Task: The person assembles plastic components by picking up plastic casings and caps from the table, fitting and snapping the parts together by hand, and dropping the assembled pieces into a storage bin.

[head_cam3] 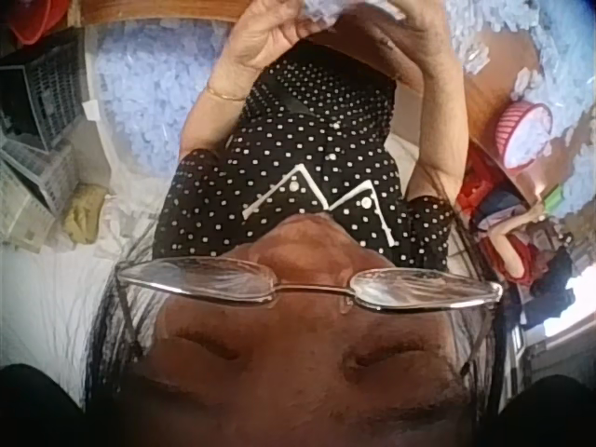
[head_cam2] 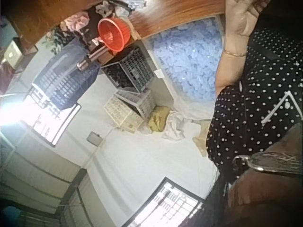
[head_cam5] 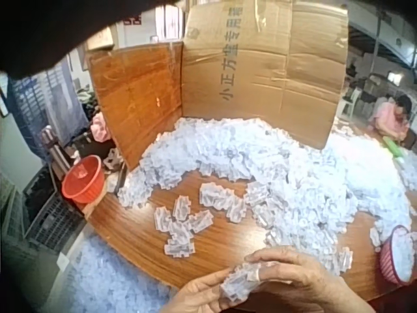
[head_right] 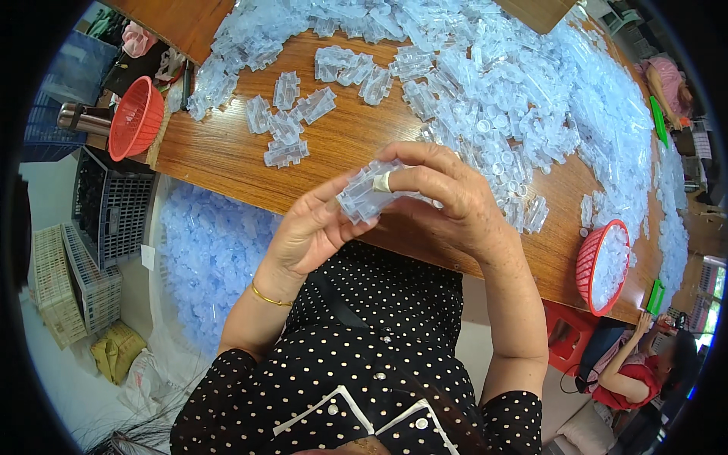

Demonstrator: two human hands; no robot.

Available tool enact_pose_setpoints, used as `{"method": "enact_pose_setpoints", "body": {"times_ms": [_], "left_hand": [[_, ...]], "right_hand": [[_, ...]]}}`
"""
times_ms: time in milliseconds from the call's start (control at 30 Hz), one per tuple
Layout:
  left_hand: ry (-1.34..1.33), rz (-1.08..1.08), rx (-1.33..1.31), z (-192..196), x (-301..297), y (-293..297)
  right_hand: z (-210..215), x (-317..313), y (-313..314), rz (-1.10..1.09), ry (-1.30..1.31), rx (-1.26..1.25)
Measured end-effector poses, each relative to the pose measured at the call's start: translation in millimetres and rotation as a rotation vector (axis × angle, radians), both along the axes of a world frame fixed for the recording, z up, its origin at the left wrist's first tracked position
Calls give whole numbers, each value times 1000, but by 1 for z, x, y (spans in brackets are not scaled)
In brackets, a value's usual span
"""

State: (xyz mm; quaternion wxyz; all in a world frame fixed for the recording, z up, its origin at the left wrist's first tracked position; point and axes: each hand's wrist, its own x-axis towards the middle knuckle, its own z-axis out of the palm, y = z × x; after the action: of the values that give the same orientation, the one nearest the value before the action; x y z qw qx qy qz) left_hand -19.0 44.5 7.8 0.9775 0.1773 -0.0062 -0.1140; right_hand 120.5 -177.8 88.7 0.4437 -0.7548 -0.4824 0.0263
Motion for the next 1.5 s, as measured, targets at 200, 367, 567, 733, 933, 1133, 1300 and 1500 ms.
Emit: {"method": "enact_pose_setpoints", "body": {"times_ms": [200,367,567,733,933,1133,1300,1500], "left_hand": [[60,-74,-164,6,-6,-19],[33,-65,-104,6,-7,-24],[54,32,112,15,-8,-32],[52,18,159,23,-8,-28],[35,110,372,28,-9,-25],[-4,79,360,23,-12,-26],[79,-27,313,34,-9,-27],[66,-4,276,29,-13,-32]], "right_hand": [[0,1,-8,101,37,31],[9,-5,-11,52,-150,-99],[3,-23,-4,-30,14,-94],[0,-34,-3,-50,-5,-4],[3,-35,-3,-38,46,-20],[0,-44,-5,-55,30,22],[-4,-44,-9,-94,53,-20],[-9,-52,-10,-98,60,13]]}}
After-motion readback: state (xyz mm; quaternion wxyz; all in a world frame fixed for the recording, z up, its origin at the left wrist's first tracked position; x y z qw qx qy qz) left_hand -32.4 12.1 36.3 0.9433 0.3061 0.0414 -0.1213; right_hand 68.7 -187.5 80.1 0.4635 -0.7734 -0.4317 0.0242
